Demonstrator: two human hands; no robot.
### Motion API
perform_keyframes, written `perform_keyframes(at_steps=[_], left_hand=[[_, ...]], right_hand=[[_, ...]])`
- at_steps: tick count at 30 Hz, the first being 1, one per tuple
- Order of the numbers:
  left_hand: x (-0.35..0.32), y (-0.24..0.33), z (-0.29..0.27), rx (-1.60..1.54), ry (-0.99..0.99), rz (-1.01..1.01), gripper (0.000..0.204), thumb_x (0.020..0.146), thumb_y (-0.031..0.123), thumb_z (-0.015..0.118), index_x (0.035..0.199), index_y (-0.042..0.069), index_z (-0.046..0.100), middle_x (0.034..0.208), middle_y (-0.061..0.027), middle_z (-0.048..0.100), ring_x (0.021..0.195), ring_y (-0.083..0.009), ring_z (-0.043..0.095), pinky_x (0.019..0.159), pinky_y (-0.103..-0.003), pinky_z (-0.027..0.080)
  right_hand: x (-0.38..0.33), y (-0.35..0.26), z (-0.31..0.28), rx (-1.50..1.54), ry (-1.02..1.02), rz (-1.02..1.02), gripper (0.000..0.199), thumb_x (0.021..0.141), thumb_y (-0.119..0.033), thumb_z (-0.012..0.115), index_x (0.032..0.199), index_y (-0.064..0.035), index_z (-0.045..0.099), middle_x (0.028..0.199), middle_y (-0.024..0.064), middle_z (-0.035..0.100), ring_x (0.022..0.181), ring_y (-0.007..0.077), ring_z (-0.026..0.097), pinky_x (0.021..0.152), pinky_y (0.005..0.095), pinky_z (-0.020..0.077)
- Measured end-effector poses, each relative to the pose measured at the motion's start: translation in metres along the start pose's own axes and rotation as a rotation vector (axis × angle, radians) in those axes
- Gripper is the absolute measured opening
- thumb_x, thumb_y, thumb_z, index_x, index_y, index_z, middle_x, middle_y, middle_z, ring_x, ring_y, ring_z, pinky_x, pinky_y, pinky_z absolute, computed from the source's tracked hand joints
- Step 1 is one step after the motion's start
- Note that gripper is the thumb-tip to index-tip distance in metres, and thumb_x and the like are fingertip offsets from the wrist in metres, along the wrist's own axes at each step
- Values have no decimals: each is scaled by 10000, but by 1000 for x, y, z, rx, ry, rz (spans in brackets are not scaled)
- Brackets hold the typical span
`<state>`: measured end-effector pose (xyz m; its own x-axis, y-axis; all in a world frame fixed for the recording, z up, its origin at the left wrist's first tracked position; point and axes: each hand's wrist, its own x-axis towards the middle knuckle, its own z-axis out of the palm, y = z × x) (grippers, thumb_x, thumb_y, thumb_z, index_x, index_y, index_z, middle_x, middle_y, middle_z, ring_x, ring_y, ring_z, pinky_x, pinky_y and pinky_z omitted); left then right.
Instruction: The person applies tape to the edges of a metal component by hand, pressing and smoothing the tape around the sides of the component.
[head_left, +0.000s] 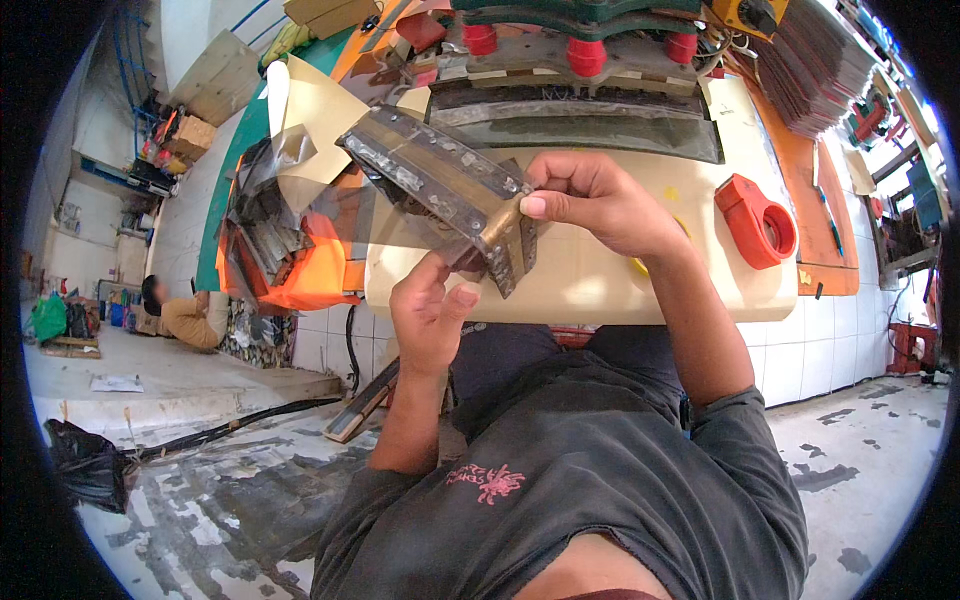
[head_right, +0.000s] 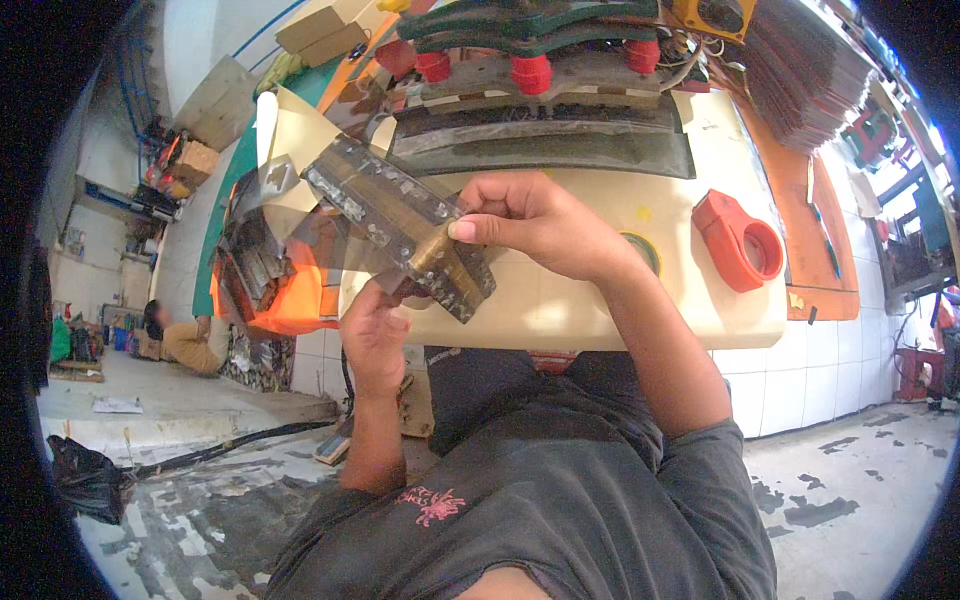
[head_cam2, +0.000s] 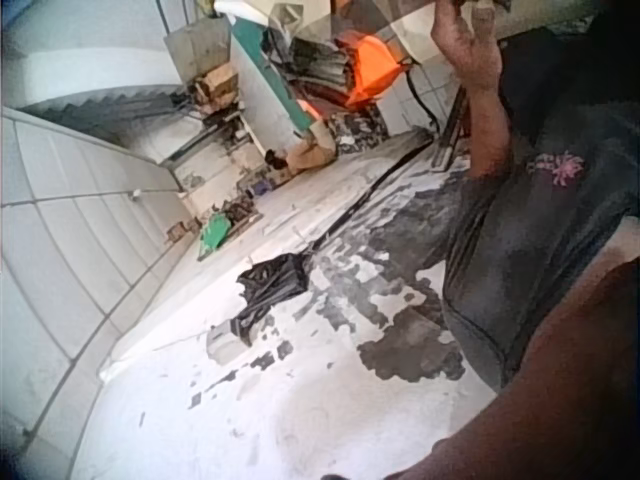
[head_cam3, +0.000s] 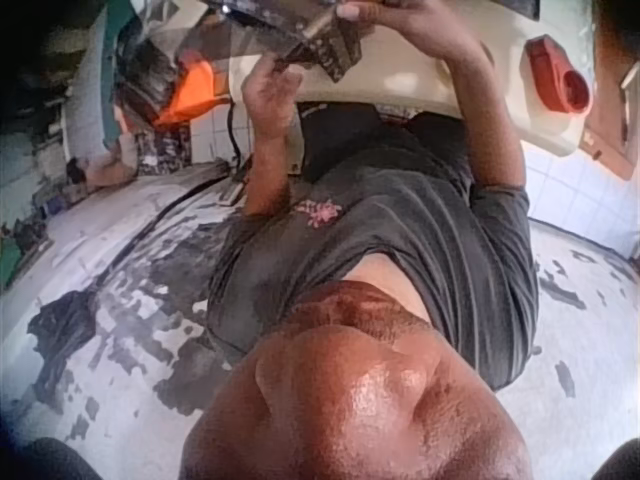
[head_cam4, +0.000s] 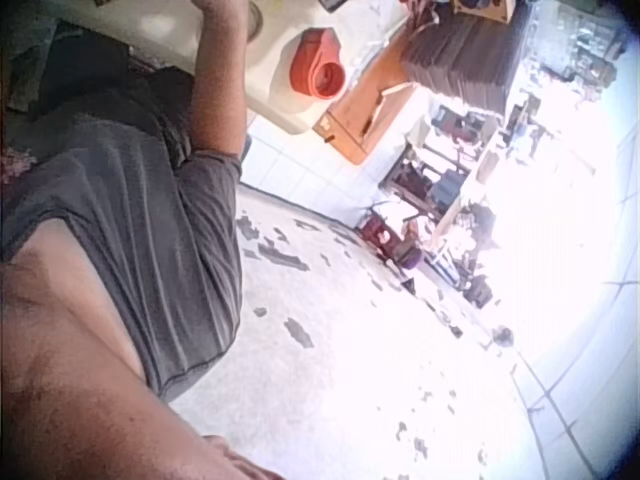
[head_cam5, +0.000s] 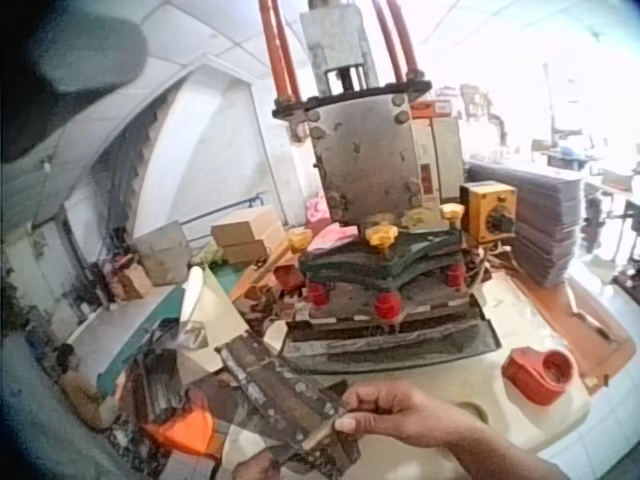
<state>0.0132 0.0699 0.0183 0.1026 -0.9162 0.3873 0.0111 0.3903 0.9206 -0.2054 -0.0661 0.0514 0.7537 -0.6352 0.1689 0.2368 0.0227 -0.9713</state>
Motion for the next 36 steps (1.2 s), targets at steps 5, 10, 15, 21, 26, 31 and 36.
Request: perform_keyframes(at_steps=[5,10,15,21,26,31,36], left_hand=[[0,11,14,67,195,-52,255,997,117,710,1163,-71,669,1050,-57,703,942,-96,622,858,-247,495],[0,12,19,78,244,-9,169,1000,92,699,1078,-56,673,988,-36,696,910,-80,619,826,-233,496],[1,18,25,60,256,14,131,990,47,695,1059,-60,664,982,-41,695,895,-83,633,803,-237,515],[5,27,33,175,292,28,141,961,55,721,1056,-46,693,942,-28,700,837,-83,622,774,-229,493],[3,22,29,61,236,1,135,941,-2,728,1057,-48,676,1016,-64,702,931,-111,645,851,-255,508],[-2,14,31,-155,232,-41,149,925,-18,746,1042,-42,657,1090,-92,697,1033,-141,662,935,-287,512],[-4,13,35,-208,275,8,139,933,-27,728,1047,-40,651,1132,-111,695,1043,-162,667,952,-304,511]], right_hand=[[-2,3,2,47,30,21,163,995,-181,716,990,-29,658,894,-30,662,860,52,598,820,247,483],[-4,7,5,90,105,37,156,970,-167,748,973,-26,682,905,-12,676,872,76,615,827,259,495],[-4,8,8,95,143,62,144,956,-148,763,960,-26,686,909,-12,678,881,86,616,836,266,498],[-7,18,11,138,179,30,146,954,-153,766,958,-35,680,907,-20,668,871,73,591,820,249,467],[-5,19,12,194,187,-22,165,952,-206,776,968,-62,699,916,-44,684,867,50,590,798,234,444],[-3,26,14,382,140,-14,143,957,-170,765,1002,-61,683,956,-14,701,911,82,613,845,256,454],[-3,30,14,499,102,-11,146,959,-158,760,1017,-60,669,974,-1,703,930,96,618,862,268,459]])
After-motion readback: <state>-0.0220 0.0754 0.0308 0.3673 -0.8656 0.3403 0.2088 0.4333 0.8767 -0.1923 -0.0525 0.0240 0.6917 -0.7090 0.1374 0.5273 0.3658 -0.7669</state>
